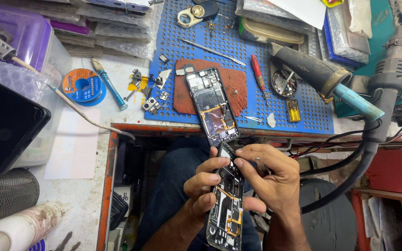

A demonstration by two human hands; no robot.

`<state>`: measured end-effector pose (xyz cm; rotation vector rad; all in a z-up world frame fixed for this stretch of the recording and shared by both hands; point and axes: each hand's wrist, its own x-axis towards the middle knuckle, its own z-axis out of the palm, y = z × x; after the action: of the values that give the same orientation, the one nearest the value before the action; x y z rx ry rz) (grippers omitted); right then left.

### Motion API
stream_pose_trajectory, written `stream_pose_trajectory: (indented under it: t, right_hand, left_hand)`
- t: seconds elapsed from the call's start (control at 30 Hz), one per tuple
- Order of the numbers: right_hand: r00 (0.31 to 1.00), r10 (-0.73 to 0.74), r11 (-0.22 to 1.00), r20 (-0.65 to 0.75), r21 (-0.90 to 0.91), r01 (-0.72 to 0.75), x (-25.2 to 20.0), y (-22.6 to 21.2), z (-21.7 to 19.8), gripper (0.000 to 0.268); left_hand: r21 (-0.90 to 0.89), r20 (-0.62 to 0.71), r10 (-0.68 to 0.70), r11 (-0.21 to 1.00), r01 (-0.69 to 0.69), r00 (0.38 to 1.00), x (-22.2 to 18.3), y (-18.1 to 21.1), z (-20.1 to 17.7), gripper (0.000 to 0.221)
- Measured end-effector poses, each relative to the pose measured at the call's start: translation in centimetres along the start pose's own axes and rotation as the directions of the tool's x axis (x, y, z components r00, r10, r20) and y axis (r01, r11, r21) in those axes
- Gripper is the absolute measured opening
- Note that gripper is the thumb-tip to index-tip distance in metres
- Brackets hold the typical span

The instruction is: The person uses tweezers to carefully remove small components and adhesive from the interior of a disassembled smartphone. They then place the removed parts on the workbench and continue to clean the device's internal frame.

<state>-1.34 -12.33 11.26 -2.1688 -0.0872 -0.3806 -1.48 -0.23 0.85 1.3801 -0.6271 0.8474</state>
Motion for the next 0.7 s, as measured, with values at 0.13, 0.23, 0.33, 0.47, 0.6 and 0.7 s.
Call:
stream_pose_trajectory:
  t: [0.13, 0.23, 0.33, 0.47, 0.6, 0.7]
  right_hand:
    - [0.999, 0.028, 0.999, -0.015, 0.025, -0.028, 0.0, 0.1, 0.1, 0.012]
    - [0.996, 0.085, 0.995, 0.002, 0.043, -0.085, 0.1, 0.1, 0.2, 0.014]
    - [0.998, 0.066, 0.996, 0.019, 0.054, -0.067, 0.1, 0.1, 0.3, 0.013]
    - [0.995, 0.09, 0.994, 0.031, 0.065, -0.092, 0.2, 0.1, 0.4, 0.013]
    - [0.99, 0.135, 0.986, 0.045, 0.096, -0.139, 0.0, 0.4, 0.4, 0.013]
    - [0.991, 0.122, 0.987, 0.049, 0.102, -0.126, 0.0, 0.6, 0.4, 0.013]
  left_hand:
    - [-0.086, -0.037, 0.022, 0.996, -0.025, 0.999, -0.2, -0.5, 0.5, 0.109]
    - [-0.097, -0.055, 0.024, 0.995, -0.03, 0.998, -0.3, -0.6, 0.7, 0.098]
    - [-0.101, -0.026, 0.022, 0.995, -0.025, 0.999, -0.3, -0.6, 0.3, 0.09]
    - [-0.104, -0.014, 0.025, 0.994, -0.027, 1.0, 0.0, -0.6, 0.1, 0.089]
    - [-0.081, 0.03, 0.028, 0.996, -0.026, 0.999, 0.2, -0.5, -0.3, 0.091]
    - [-0.065, 0.052, 0.025, 0.998, -0.021, 0.998, 0.3, -0.4, -0.6, 0.099]
